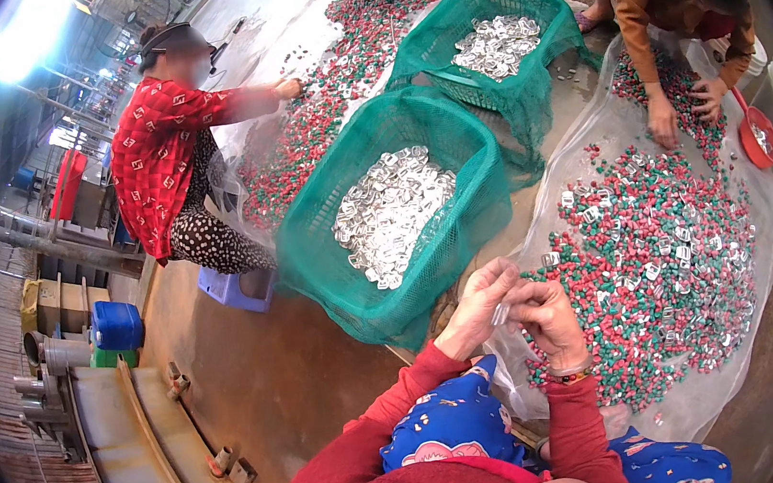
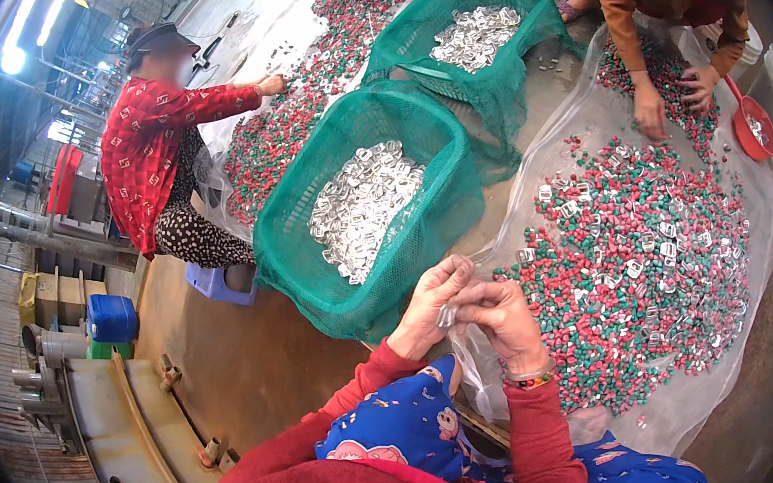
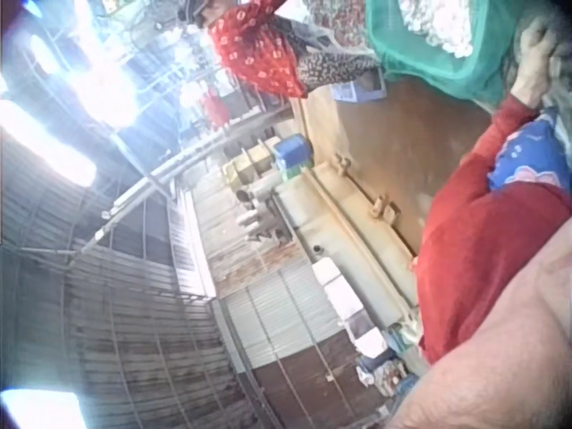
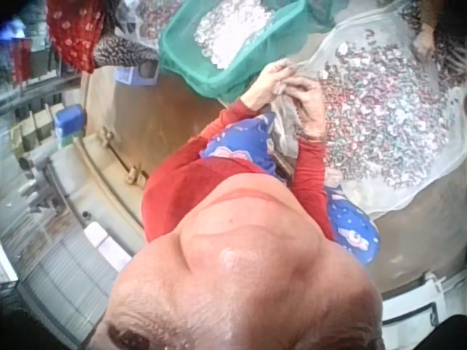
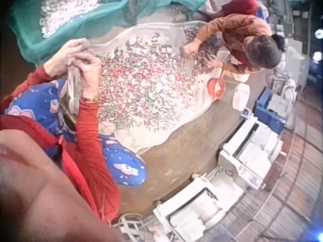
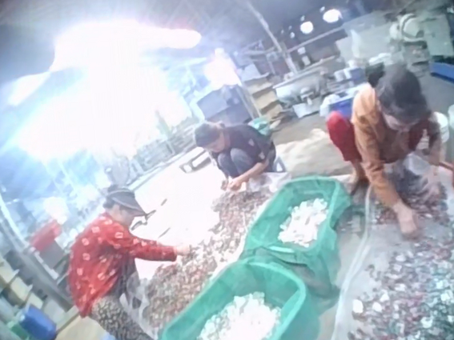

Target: The person trims metal pieces using a hand tool, then sorts through a pile of colorful stones and metal pieces by hand to gather the metal pieces.

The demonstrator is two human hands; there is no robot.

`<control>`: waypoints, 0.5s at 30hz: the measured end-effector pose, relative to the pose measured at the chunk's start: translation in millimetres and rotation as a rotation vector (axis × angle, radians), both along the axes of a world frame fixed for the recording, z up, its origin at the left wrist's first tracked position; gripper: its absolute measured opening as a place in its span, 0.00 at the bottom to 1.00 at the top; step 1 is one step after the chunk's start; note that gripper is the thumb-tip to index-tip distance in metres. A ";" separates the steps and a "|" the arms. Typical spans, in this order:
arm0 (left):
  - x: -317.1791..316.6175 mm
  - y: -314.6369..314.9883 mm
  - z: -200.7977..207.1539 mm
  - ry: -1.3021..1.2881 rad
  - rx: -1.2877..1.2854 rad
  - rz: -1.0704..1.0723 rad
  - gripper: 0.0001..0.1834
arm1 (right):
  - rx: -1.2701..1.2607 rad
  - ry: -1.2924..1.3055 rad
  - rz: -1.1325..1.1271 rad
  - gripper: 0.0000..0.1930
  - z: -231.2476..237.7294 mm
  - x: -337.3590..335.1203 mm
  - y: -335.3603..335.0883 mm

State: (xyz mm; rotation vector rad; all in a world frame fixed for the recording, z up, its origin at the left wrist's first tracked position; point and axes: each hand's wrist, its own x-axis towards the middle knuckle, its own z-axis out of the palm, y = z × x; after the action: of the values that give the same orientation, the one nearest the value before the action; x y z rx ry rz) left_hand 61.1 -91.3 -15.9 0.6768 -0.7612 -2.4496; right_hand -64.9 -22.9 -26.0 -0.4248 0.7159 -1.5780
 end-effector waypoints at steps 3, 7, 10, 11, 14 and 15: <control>-11.3 1.7 -3.4 0.024 -0.057 0.164 0.09 | -0.015 -0.054 0.126 0.10 3.5 -6.6 -2.1; -13.6 7.2 -11.2 -0.020 -0.177 0.191 0.16 | 0.095 -0.157 -0.080 0.09 -9.7 -11.0 -8.2; -7.2 4.5 -16.0 0.017 -0.155 0.174 0.18 | 0.137 -0.113 -0.138 0.08 -8.5 -7.0 -8.7; -7.3 3.8 -15.8 0.034 -0.132 0.193 0.17 | 0.142 -0.099 -0.157 0.08 -6.6 -5.8 -8.7; -4.2 6.6 -25.0 0.001 -0.167 0.181 0.14 | 0.137 -0.095 -0.199 0.08 -10.3 -6.3 -7.3; -4.9 6.2 -25.5 0.001 -0.163 0.176 0.14 | 0.126 -0.106 -0.221 0.08 -12.2 -6.7 -5.6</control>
State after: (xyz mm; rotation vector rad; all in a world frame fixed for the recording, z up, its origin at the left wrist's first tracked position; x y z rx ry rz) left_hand 56.1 -85.0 -41.4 0.6515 -0.8524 -2.2019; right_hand -71.6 -28.5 -38.2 -0.1717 0.7959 -1.7370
